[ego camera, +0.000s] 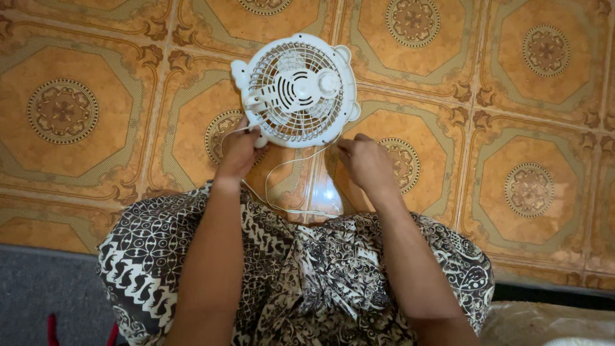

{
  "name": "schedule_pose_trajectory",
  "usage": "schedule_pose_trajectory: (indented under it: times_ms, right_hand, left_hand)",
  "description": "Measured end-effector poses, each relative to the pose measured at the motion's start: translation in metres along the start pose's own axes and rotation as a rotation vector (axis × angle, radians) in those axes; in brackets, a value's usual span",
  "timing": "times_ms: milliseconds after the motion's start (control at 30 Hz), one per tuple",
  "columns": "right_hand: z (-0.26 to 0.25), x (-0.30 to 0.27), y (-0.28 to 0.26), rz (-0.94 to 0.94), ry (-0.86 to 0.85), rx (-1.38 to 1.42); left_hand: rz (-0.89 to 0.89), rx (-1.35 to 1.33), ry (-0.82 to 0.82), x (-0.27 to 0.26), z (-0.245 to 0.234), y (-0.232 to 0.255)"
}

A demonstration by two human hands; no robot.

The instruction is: The person reassembles a small white electric fan by attaching the front grille and securing it with screws using a screwdriver. The fan is held in the lap and rotated as needed during assembly.

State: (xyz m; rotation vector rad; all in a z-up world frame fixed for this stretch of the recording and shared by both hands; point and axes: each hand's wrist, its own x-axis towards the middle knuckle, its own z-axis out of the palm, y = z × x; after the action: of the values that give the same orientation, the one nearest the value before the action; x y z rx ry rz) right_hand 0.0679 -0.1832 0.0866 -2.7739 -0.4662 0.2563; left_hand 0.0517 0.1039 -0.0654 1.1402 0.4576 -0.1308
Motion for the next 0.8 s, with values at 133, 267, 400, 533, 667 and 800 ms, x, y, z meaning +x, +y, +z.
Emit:
schedule_pose_trajectory:
  times_ms: [133, 267, 400, 533, 667, 800]
  right_hand:
    - [0.003, 0.003, -0.008, -0.05, 0.034, -0.059]
    - [0.007, 0.009, -0.019, -0.006, -0.01, -0.12]
    - [0.005, 0.017, -0.029, -0.03, -0.064, -0.171]
    - [0.002, 0.031, -0.035, 0.029, -0.23, -0.214]
    - [0.001, 0.043, -0.039, 0.051, -0.338, -0.227]
    - [-0.006, 0.042, -0.029, -0.01, -0.335, -0.137]
  left_hand:
    - [-0.007, 0.042, 0.079, 0.0, 0.002, -0.002]
    - [0.027, 0.06, 0.16, -0.004, 0.013, 0.002]
    - [0.089, 0.668, 0.314, -0.009, 0.02, 0.005]
    - [0.477, 0.802, 0.602, -0.014, 0.036, -0.016]
    - [0.531, 0.434, 0.788, -0.036, 0.084, -0.053]
    - [-0.004, 0.334, 0.484, -0.059, 0.132, -0.083]
